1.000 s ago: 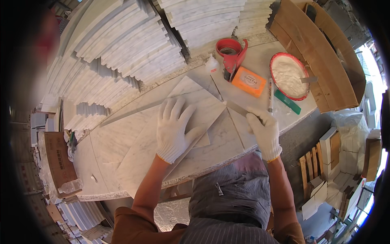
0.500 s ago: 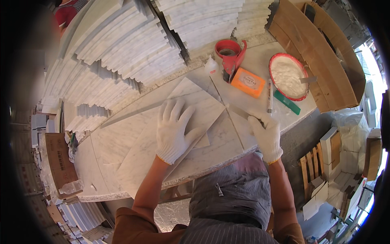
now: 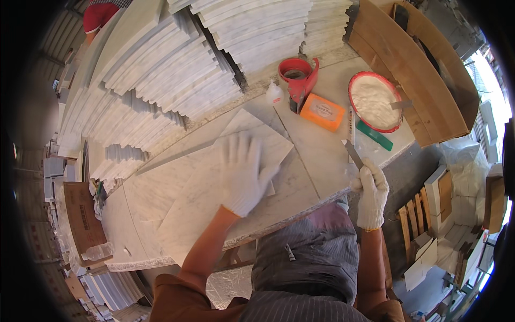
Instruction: The person applies a white paste to the edges of a rectangular tile using a small metal tool, then scrapes and smooths the edges. The person uses an orange sanding block to rub the tile edges and surface, then stacks the finished tile with others.
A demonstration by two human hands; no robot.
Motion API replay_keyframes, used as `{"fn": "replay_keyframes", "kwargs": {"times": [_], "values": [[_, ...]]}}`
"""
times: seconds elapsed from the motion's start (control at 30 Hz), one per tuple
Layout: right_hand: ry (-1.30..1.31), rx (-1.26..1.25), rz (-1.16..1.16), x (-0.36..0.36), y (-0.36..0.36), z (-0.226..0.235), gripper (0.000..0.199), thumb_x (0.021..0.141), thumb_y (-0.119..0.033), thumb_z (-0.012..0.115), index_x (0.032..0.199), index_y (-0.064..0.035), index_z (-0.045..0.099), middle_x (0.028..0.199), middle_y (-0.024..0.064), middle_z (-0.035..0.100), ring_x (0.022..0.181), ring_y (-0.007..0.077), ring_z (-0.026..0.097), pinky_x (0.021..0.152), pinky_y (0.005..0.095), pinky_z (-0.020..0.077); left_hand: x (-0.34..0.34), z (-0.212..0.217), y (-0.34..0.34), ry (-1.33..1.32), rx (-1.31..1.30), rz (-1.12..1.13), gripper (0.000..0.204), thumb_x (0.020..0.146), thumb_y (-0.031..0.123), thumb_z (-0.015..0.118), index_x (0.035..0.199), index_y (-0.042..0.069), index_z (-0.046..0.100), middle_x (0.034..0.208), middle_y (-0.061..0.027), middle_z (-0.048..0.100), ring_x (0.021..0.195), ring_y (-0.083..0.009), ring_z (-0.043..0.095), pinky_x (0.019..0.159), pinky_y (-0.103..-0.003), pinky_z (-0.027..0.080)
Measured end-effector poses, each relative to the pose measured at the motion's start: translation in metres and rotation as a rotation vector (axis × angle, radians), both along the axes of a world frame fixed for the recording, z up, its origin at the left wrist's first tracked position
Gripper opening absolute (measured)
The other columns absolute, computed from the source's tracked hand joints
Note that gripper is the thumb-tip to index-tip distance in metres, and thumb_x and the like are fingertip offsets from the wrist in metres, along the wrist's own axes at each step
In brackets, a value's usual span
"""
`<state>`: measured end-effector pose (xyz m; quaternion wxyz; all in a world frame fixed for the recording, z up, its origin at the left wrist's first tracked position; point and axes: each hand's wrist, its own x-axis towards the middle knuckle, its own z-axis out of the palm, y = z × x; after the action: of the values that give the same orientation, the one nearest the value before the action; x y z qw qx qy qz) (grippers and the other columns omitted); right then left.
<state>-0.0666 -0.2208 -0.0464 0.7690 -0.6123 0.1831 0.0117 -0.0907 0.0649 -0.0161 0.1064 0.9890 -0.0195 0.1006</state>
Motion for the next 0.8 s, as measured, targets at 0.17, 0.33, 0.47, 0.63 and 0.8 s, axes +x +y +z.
{"fn": "replay_keyframes", "kwargs": {"times": [0.17,0.33,0.47,0.63,0.8], "values": [[-0.007,0.176,-0.006,0.011,0.002,0.006,0.031,0.103,-0.013,0.061,0.128,0.0039,0.065,0.082,0.0005,0.059,0.066,0.0064,0.050,0.060,0.0222,0.0419,-0.001,-0.006,-0.081,0.046,-0.491,-0.539,0.067,0.089,0.041,0.073,0.144,0.007,0.053,0.147,-0.0213,0.050,0.139,-0.0436,0.043,0.116,-0.056,0.033],[-0.297,-0.393,-0.155,0.061,-0.032,0.026,0.028,0.102,-0.015,0.062,0.124,0.0018,0.069,0.088,0.0007,0.063,0.069,0.0066,0.052,0.063,0.0225,0.0445,-0.016,-0.002,-0.102,0.081,-0.528,-0.577,0.066,0.086,0.037,0.075,0.143,0.009,0.055,0.148,-0.0180,0.051,0.136,-0.0437,0.047,0.112,-0.055,0.038],[-0.364,-0.832,-0.115,0.089,-0.055,0.032,0.027,0.103,-0.015,0.060,0.121,-0.0004,0.072,0.092,0.0001,0.065,0.070,0.0063,0.051,0.063,0.0211,0.0434,-0.037,-0.004,-0.074,0.129,-0.478,-0.484,0.058,0.084,0.029,0.076,0.135,0.008,0.059,0.143,-0.0173,0.055,0.133,-0.0417,0.049,0.111,-0.053,0.040],[-0.181,0.000,-0.001,0.056,-0.060,0.005,0.029,0.102,-0.011,0.062,0.127,0.0009,0.067,0.086,-0.0011,0.061,0.068,0.0067,0.052,0.060,0.0234,0.0446,-0.065,0.000,-0.028,0.049,-0.312,-0.182,0.051,0.086,0.024,0.075,0.133,0.007,0.061,0.141,-0.0181,0.056,0.133,-0.0422,0.050,0.111,-0.052,0.040],[0.021,0.308,0.065,0.014,-0.019,-0.006,0.037,0.102,-0.009,0.060,0.138,0.0012,0.060,0.095,0.0024,0.064,0.075,0.0077,0.056,0.065,0.0224,0.0471,-0.036,0.002,-0.003,-0.025,-0.111,-0.011,0.049,0.091,0.031,0.071,0.132,0.006,0.060,0.141,-0.0189,0.056,0.134,-0.0426,0.048,0.111,-0.054,0.039]]}}
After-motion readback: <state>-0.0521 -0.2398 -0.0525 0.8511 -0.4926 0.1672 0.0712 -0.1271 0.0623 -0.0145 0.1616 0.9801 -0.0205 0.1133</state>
